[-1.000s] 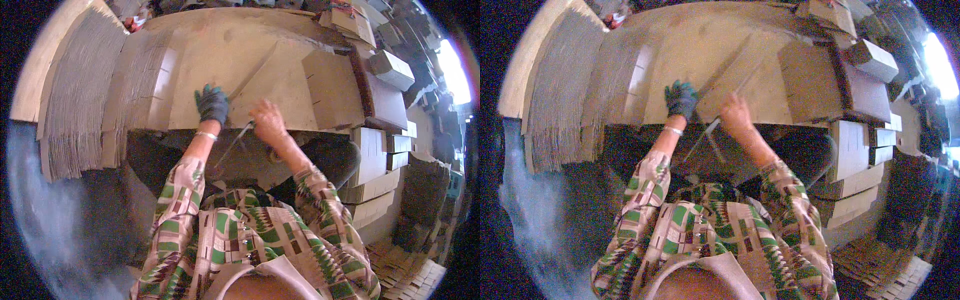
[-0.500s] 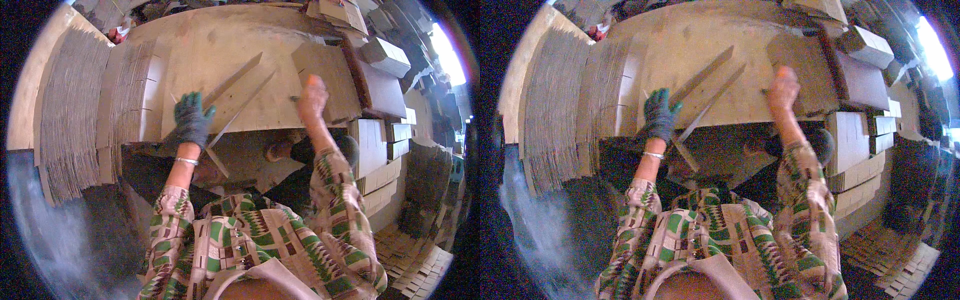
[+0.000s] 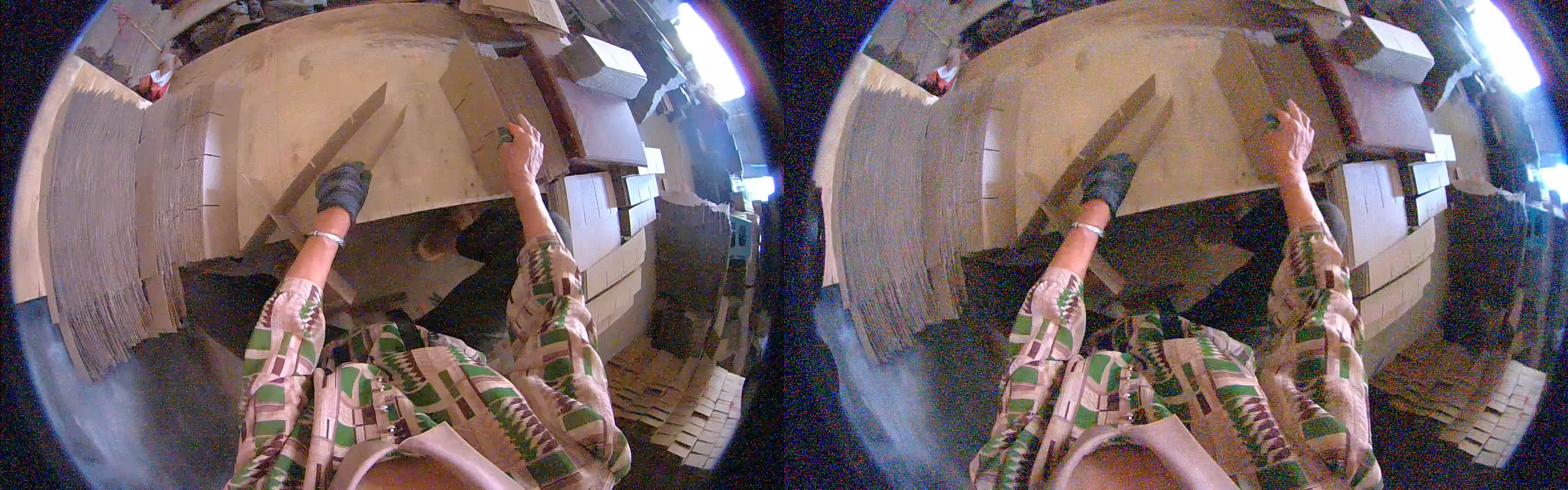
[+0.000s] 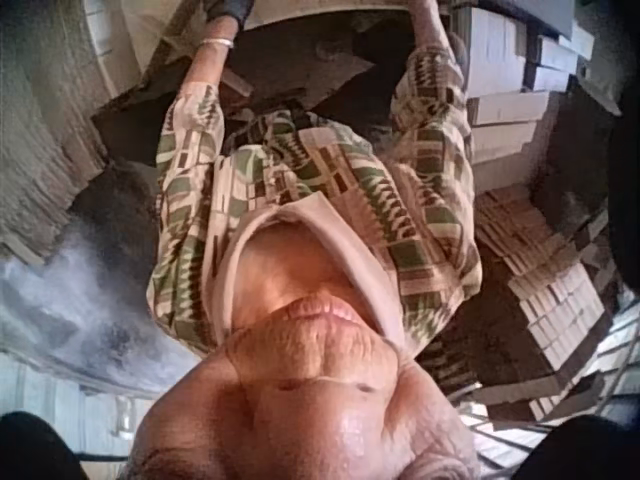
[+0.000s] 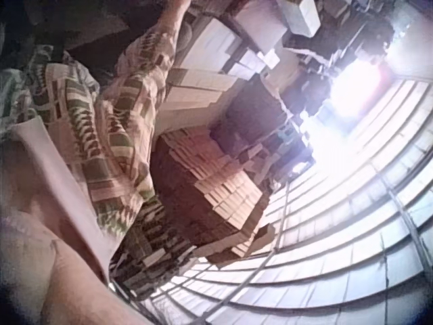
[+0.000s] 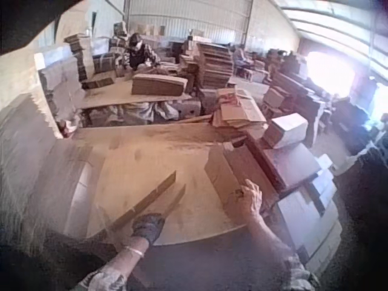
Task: The person uses a knife to cut individual cardboard pieces on a wooden workbench. They repeatedly pick up a piece, cut it, and place it aside, continuing the process throughout the clip.
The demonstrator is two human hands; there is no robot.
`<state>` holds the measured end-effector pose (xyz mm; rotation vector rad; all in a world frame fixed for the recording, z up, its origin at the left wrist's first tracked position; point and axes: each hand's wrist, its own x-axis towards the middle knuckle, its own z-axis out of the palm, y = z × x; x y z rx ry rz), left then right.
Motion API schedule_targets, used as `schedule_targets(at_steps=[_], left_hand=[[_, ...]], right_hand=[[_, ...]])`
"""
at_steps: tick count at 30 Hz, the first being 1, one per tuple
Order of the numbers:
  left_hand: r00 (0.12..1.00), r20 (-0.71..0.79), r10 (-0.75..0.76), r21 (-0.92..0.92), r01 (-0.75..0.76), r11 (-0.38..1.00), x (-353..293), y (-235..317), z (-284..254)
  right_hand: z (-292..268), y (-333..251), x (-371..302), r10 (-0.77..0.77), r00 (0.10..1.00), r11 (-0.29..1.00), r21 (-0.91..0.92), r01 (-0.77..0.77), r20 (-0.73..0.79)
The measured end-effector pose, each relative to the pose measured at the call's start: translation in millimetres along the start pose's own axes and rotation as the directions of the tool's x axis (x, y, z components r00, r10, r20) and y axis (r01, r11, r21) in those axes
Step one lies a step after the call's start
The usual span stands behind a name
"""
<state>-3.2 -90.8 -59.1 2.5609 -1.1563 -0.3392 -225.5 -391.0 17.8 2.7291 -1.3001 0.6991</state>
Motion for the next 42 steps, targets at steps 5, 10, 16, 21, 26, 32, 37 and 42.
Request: schedule_targets(at_steps=[5, 10, 16, 21, 26, 32, 37, 42], left_hand=[[0.999, 0.034, 0.039, 0.059, -0.041, 0.997, 1.0, -18.0, 12.8], [0.997, 0.075, -0.007, 0.022, 0.005, 1.0, -9.7, 7.7, -20.7], [0.989, 0.137, -0.056, 0.103, 0.042, 0.994, -12.8, 22.9, -30.2], [0.992, 0.116, -0.051, 0.004, 0.05, 0.999, -11.7, 23.5, -34.8], [0.877, -0.48, -0.026, -0.018, 0.02, 1.0, 1.6, 12.3, -64.4], [0.94, -0.086, -0.33, 0.014, 0.333, 0.943, 27.4, -24.6, -70.2], [0.933, -0.036, -0.359, 0.011, 0.36, 0.933, 31.6, -29.8, -63.7], [0.92, -0.085, -0.381, -0.002, 0.383, 0.924, 37.2, -44.1, -54.6]], right_hand=[[-39.2, -70.3, -7.7, 0.124, 0.989, 0.932, 0.333, -0.142, 0.076], [-20.8, -126.3, -38.1, -0.214, 0.971, 0.788, 0.606, 0.108, 0.105], [-0.5, -166.0, -70.3, -0.406, 0.89, 0.836, 0.479, 0.27, 0.209], [7.7, -171.3, -70.2, -0.433, 0.877, 0.823, 0.488, 0.29, 0.209], [5.1, -162.7, -82.5, -0.404, 0.891, 0.788, 0.573, 0.223, 0.208], [2.0, -169.9, -77.1, -0.464, 0.821, 0.841, 0.456, 0.291, 0.332], [-4.4, -190.1, -75.9, -0.39, 0.774, 0.903, 0.371, 0.216, 0.499], [-2.9, -195.4, -70.9, -0.407, 0.763, 0.9, 0.361, 0.242, 0.502]])
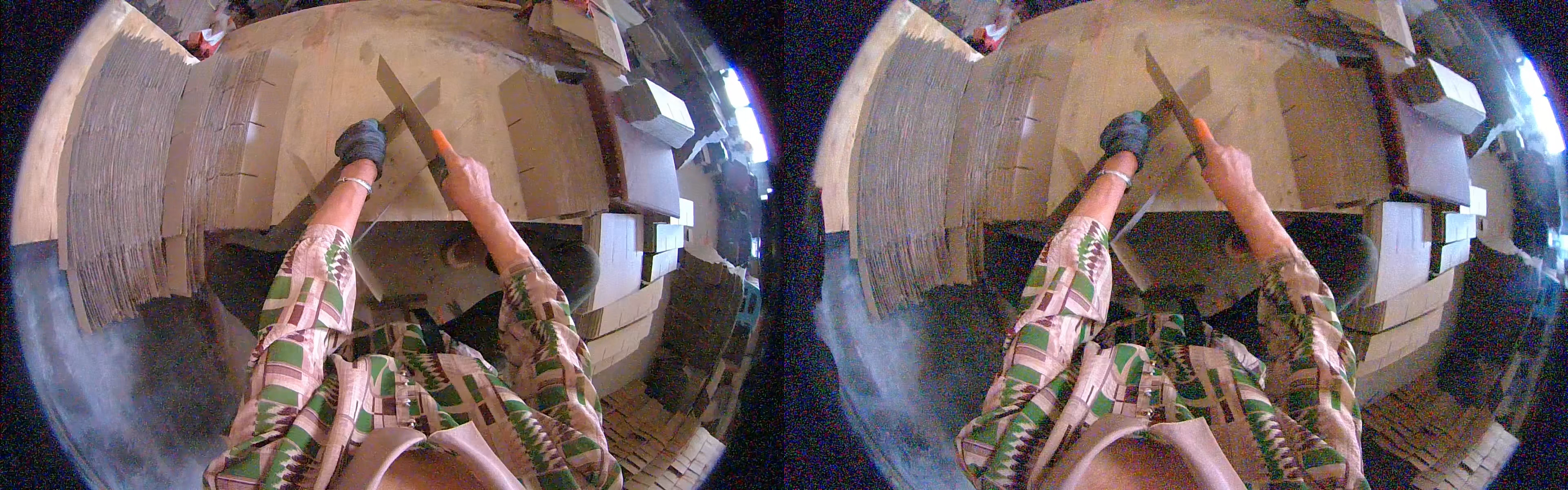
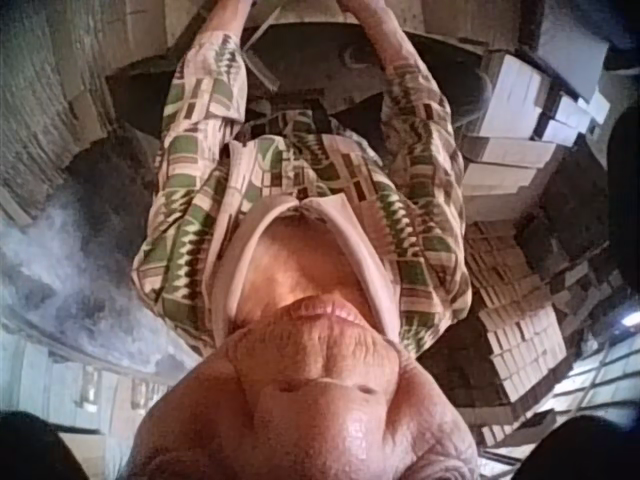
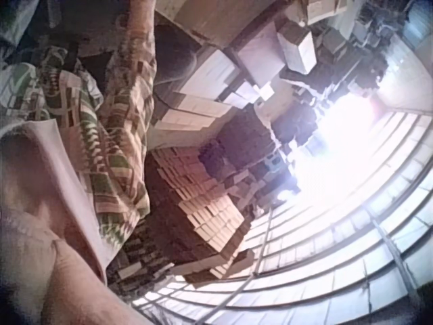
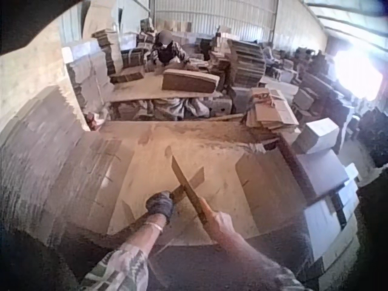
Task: The person uses a knife to cut individual cardboard pieces on a wooden workbench. They repeatedly pick up a piece, cut it, and place it aside, continuing the process throughout the clip.
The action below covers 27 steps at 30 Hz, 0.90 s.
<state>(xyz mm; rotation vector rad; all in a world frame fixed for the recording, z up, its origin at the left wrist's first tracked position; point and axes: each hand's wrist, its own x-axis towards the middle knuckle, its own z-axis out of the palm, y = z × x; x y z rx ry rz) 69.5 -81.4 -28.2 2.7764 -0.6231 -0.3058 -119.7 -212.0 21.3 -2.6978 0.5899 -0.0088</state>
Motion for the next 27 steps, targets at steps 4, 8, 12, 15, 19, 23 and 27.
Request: schedule_targets(at_steps=[4, 8, 12, 15, 19, 23, 27], left_hand=[[0.999, -0.022, -0.023, -0.003, 0.022, 1.0, -4.9, 2.8, 0.8], [1.0, -0.004, 0.001, 0.041, 0.0, 0.999, -8.7, 6.6, 1.7], [1.0, 0.015, 0.012, 0.028, -0.013, 1.0, -4.3, 0.5, 6.5], [0.999, -0.002, 0.048, -0.027, -0.048, 0.998, -9.7, 12.4, 5.5], [0.996, -0.028, 0.085, -0.047, -0.086, 0.995, -17.2, 6.7, -3.0], [0.935, -0.265, 0.236, 0.03, -0.237, 0.971, -47.7, -5.9, -15.3], [0.947, -0.176, 0.269, 0.047, -0.265, 0.963, -87.4, -8.5, -17.3]], right_hand=[[-7.4, -0.6, -20.5, 0.007, 1.0, 1.0, -0.006, -0.007, 0.017], [-2.9, 3.3, -25.3, 0.004, 1.0, 0.999, -0.034, -0.004, -0.004], [-1.2, -3.4, -17.3, 0.012, 0.995, 0.996, -0.084, -0.003, 0.103], [23.1, 12.3, -11.5, -0.062, 0.997, 0.969, -0.235, 0.072, 0.048], [5.3, 27.6, -15.4, -0.072, 0.997, 0.996, -0.045, 0.074, 0.034], [-33.1, 86.6, -9.5, 0.042, 0.844, 0.951, -0.237, -0.197, -0.535], [-52.7, 181.9, -11.2, 0.38, 0.819, 0.733, -0.4, -0.55, -0.43]])
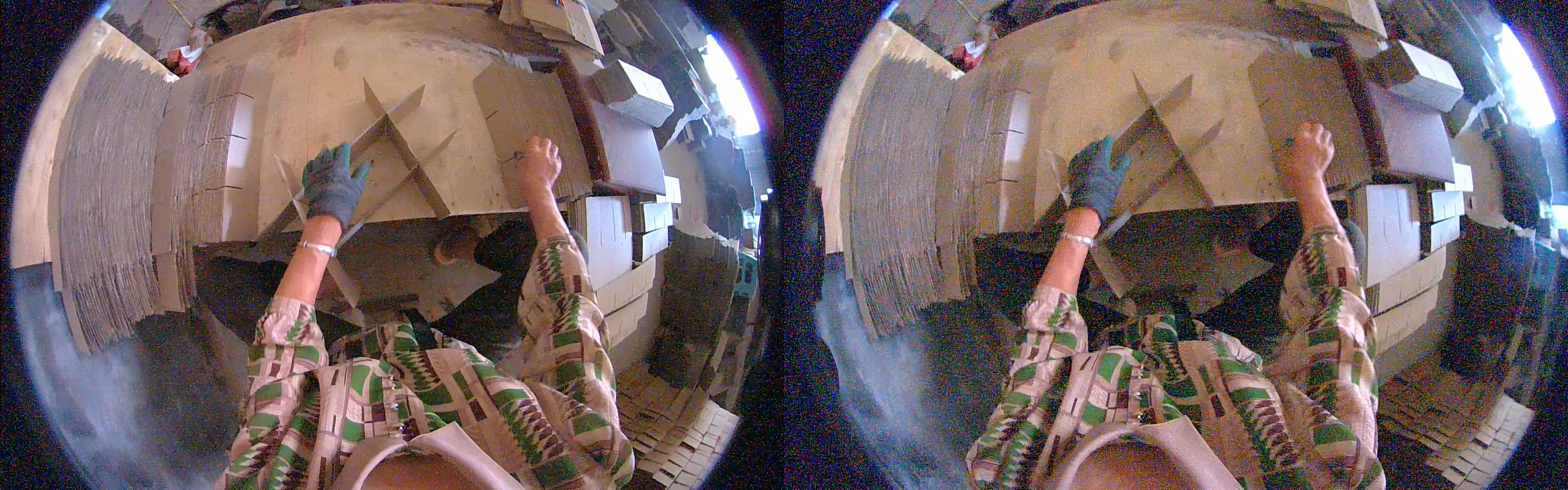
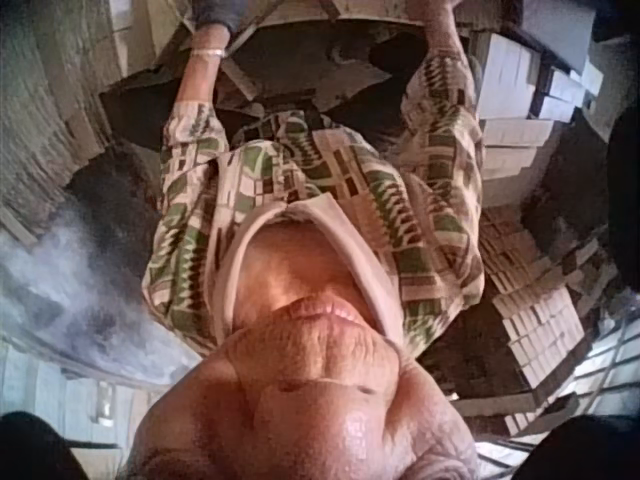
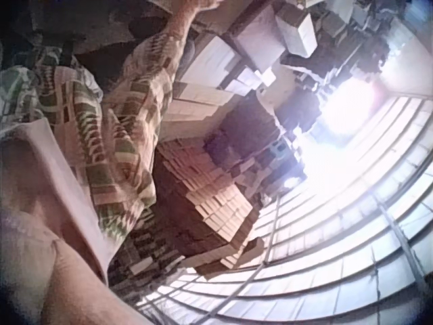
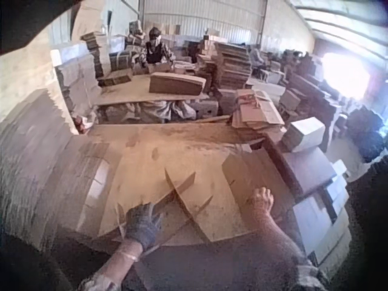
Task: The person uses a knife to cut individual cardboard pieces on a wooden workbench. They repeatedly pick up a piece, cut it, and place it aside, continuing the process throughout the clip.
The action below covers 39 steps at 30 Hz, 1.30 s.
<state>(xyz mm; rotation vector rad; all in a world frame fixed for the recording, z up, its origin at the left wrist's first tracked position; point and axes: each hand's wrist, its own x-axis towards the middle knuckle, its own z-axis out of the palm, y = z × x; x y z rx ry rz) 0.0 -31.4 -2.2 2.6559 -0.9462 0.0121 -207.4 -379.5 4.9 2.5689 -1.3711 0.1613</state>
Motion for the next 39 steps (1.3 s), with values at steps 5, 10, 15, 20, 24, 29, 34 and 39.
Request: schedule_targets(at_steps=[5, 10, 15, 20, 24, 29, 34, 39], left_hand=[[0.996, -0.056, 0.067, -0.065, -0.071, 0.995, -53.4, -24.2, 5.4], [0.972, -0.024, 0.236, 0.012, -0.235, 0.972, -84.7, -30.0, 26.0], [0.98, 0.105, 0.172, 0.032, -0.176, 0.984, -86.8, -19.9, 26.7], [0.963, 0.23, 0.14, 0.074, -0.161, 0.984, -65.9, -11.6, 38.1], [0.937, 0.337, 0.088, 0.067, -0.117, 0.991, -58.7, 4.3, 25.5], [0.916, 0.389, 0.103, -0.028, -0.1, 0.995, -55.6, 21.9, -7.3], [0.931, 0.36, 0.063, -0.005, -0.066, 0.998, -51.2, 7.2, 17.7], [0.936, 0.351, 0.038, -0.014, -0.036, 0.999, -44.8, 3.6, 37.3]], right_hand=[[-23.9, 13.2, 28.6, 0.309, 0.916, 0.858, 0.341, -0.384, 0.255], [9.5, 19.9, 11.2, 0.061, 0.994, 0.971, 0.235, -0.039, -0.086], [-36.3, -9.2, -1.3, 0.213, 0.966, 0.682, 0.731, -0.036, -0.15], [-85.3, -95.8, -77.5, -0.208, 0.894, 0.533, 0.72, 0.444, -0.397], [-72.3, -137.4, -140.2, -0.491, 0.837, 0.458, 0.747, 0.483, -0.24], [-35.2, -161.1, -153.5, -0.574, 0.806, 0.491, 0.727, 0.48, -0.144], [-38.8, -189.8, -147.1, -0.608, 0.791, 0.644, 0.628, 0.437, 0.073], [-36.5, -193.7, -138.3, -0.664, 0.748, 0.596, 0.596, 0.538, -0.012]])
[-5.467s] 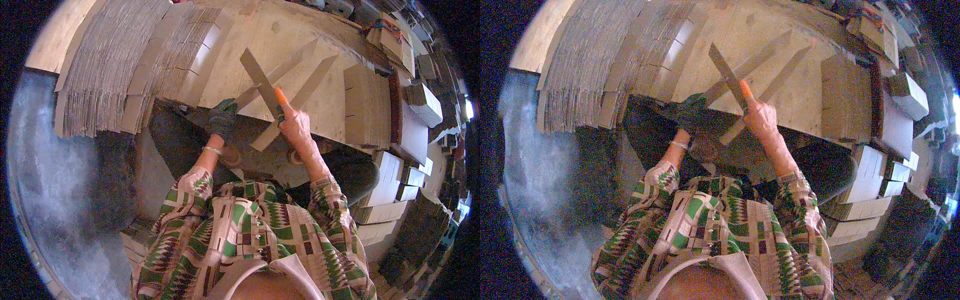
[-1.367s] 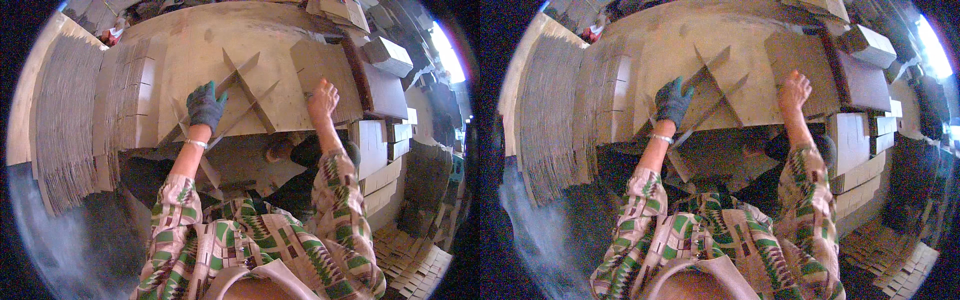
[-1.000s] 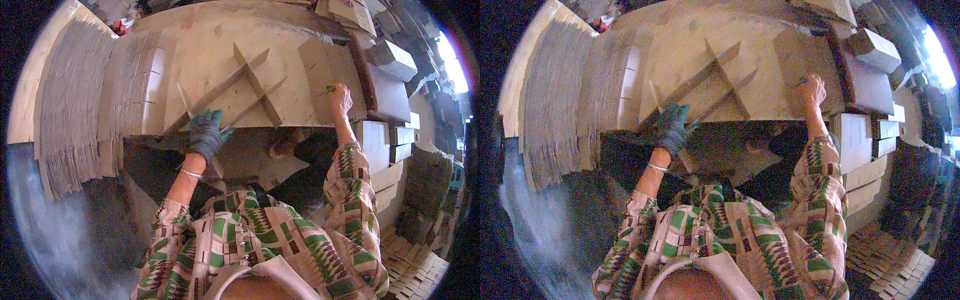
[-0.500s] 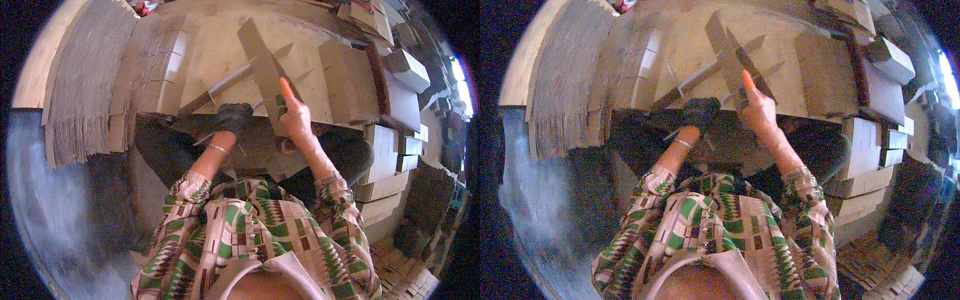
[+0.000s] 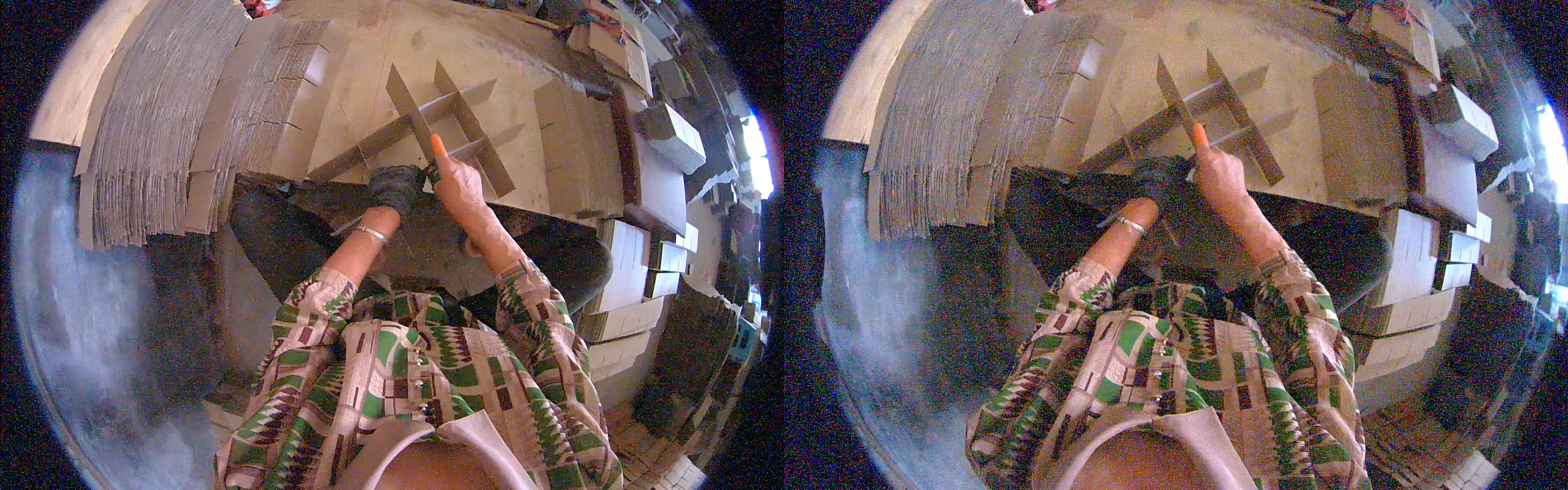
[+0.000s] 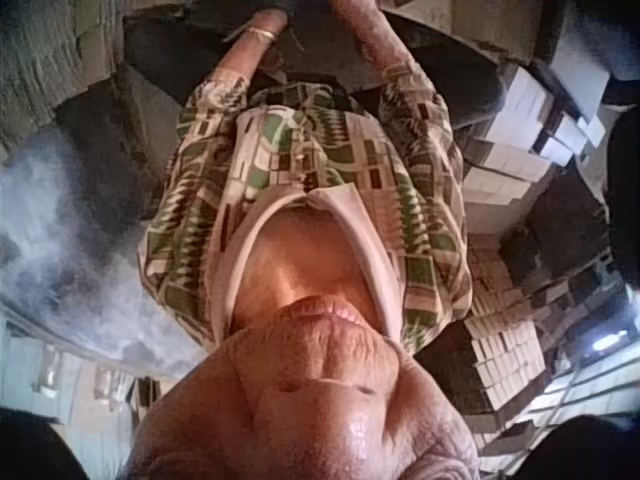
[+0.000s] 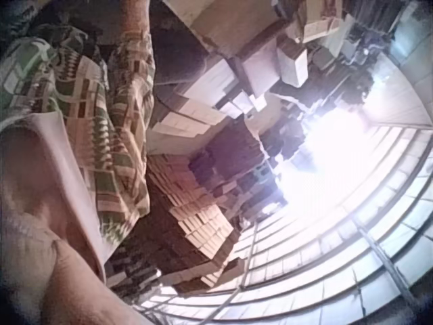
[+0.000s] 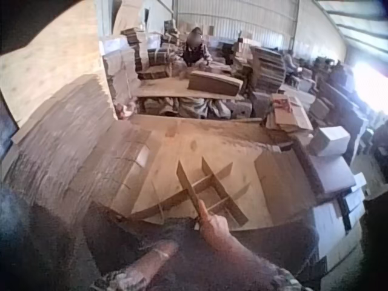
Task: The person uses a knife to cut individual cardboard pieces on a wooden workbench. They repeatedly pick up a piece, cut it, and place it aside, continuing the process throughout the clip.
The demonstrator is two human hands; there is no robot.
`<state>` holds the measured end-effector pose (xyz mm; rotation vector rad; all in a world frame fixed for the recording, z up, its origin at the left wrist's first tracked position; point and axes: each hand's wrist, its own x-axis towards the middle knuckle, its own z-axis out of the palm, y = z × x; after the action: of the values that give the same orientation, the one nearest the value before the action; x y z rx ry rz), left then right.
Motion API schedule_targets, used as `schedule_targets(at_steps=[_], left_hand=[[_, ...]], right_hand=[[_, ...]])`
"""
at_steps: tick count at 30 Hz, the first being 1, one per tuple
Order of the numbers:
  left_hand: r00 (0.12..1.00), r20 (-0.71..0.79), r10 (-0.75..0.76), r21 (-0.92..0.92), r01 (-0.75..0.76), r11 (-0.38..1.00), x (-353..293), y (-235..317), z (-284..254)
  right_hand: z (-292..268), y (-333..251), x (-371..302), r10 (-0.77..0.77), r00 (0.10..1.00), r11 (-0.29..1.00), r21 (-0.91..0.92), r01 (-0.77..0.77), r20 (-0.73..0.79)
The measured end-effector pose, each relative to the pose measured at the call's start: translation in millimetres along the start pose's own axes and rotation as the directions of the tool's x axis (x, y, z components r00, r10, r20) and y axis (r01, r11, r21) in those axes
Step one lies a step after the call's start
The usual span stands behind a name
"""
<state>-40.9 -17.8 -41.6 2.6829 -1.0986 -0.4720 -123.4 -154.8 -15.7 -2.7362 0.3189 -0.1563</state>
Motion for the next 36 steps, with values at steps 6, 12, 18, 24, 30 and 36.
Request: schedule_targets(at_steps=[6, 12, 18, 24, 30, 36], left_hand=[[0.999, -0.004, 0.036, -0.026, -0.036, 0.999, -12.3, 8.4, -7.1], [0.999, 0.024, -0.044, -0.061, 0.045, 0.997, -4.1, -4.4, 11.9], [0.804, -0.552, -0.221, -0.019, 0.253, 0.967, -4.2, -54.3, -42.1], [0.96, 0.15, -0.237, -0.309, 0.273, 0.911, 20.8, -86.9, -21.2], [0.999, -0.014, -0.042, -0.413, 0.032, 0.91, 11.9, -25.2, 7.7], [0.706, -0.66, -0.256, -0.21, 0.154, 0.966, 10.5, -122.5, -152.6]], right_hand=[[-1.5, -3.8, -6.6, 0.063, 0.997, 0.998, -0.017, -0.062, 0.048], [4.4, 5.9, -0.8, 0.074, 0.977, 0.996, -0.061, -0.063, 0.202], [-25.3, 59.7, -26.6, 0.158, 0.939, 0.982, 0.145, -0.118, -0.305], [18.3, 104.4, -19.9, 0.456, 0.877, 0.816, 0.323, -0.48, 0.15], [49.5, -9.2, 24.6, 0.243, 0.943, 0.387, 0.869, -0.309, 0.227], [30.1, -18.0, 26.0, 0.173, 0.948, 0.462, 0.828, -0.318, 0.268]])
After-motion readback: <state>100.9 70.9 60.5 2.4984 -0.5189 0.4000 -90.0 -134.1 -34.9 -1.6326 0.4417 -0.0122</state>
